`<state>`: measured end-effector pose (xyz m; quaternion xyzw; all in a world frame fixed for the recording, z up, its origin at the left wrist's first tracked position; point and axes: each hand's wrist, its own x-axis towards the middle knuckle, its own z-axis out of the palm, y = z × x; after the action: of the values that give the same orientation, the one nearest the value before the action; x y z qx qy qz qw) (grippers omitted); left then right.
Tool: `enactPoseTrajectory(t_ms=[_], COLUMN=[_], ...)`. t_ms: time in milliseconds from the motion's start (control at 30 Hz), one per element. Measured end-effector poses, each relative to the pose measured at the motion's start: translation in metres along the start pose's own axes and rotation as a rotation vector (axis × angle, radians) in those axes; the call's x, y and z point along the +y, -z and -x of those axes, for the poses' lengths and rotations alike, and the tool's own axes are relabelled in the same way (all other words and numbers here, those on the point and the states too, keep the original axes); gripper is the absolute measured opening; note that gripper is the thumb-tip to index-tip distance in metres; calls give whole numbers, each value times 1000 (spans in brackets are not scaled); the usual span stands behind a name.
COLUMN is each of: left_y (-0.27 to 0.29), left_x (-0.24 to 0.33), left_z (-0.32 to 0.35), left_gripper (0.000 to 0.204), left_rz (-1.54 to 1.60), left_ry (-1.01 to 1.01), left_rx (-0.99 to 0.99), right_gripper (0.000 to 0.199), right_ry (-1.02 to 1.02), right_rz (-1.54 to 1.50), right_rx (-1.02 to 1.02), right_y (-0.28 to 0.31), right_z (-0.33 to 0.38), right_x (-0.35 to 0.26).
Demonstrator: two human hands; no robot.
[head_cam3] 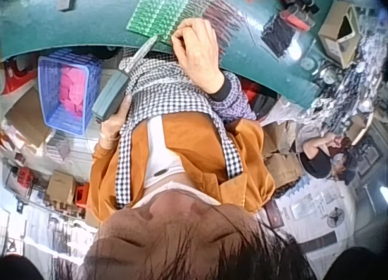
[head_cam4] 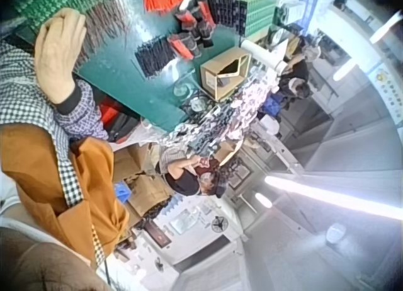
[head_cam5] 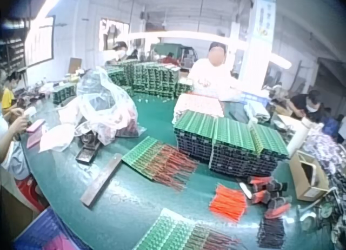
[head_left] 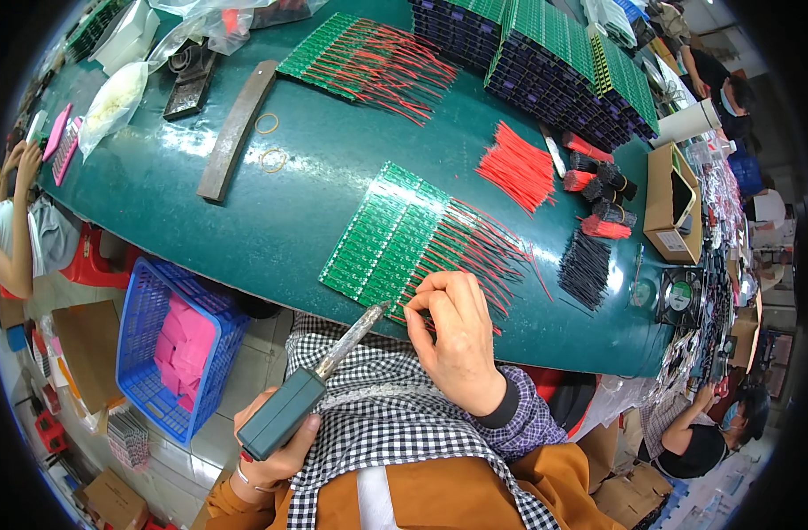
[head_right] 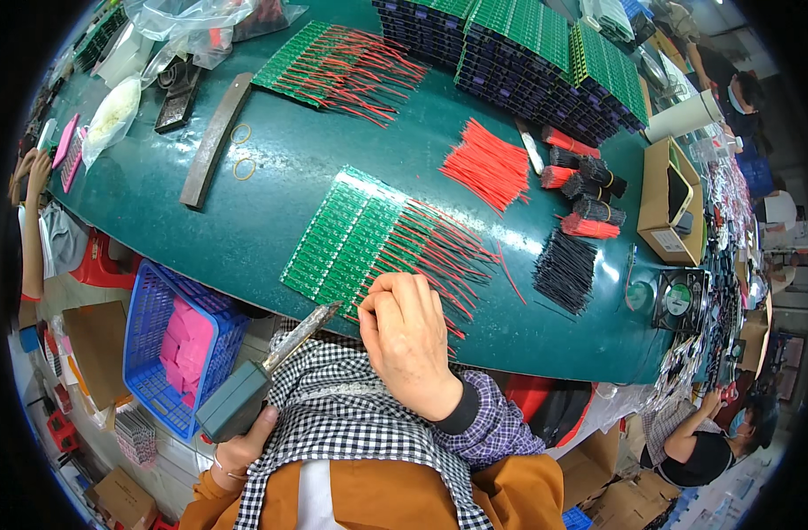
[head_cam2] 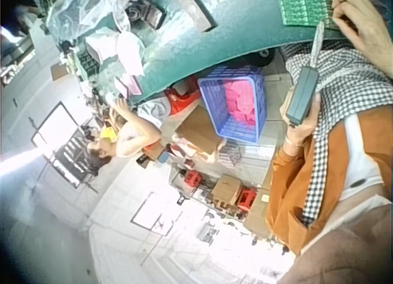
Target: The person positions wires onto a circuit board panel by hand, solders them using a soldering iron, and turns the circuit board panel over.
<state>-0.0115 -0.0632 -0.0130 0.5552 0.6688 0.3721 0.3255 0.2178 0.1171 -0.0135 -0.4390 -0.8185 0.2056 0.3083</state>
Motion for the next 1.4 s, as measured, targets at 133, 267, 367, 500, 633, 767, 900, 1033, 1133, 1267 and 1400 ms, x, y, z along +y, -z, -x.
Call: enactPoseTrajectory(t_ms=[133,267,367,500,633,767,900,1033,1133,1267,1400], left_y=[1,1,1,2,1,1,1,2,2,1,0], left_x=[-2,-5,-7,-6,-2,0,2,3,3,-2,-5], left_z=[2,7,10,10,8,6,4,3,4,9,8], left_gripper=[30,32,32,31,29,28,29,29,29,29,28], left_rz=[-34,-19,16,-4,48,43,73,54,47,35,8], left_ry=[-37,1,55,34,45,32,44,29,31,4,-34], left_rx=[1,-14,-3,4,6,-11,-28,-41,-33,6,-4], right_gripper=[23,21,19,18,21,22,22,22,22,21,20], right_ry=[-4,-16,-13,5,-22,-10,-11,-16,-16,-24,-27], right_rz=[2,-6,61,66,49,31,23,21,19,5,17], right_rx=[-2,-22,-9,-78,-80,-75,-60,-51,-51,-24,-24], right_y=[2,4,11,13,8,5,4,3,3,2,1], right_z=[-1,0,0,1,2,4,3,4,3,4,3], right_x=[-1,-2,-9,-14,-12,-10,-11,-11,-11,-10,-10])
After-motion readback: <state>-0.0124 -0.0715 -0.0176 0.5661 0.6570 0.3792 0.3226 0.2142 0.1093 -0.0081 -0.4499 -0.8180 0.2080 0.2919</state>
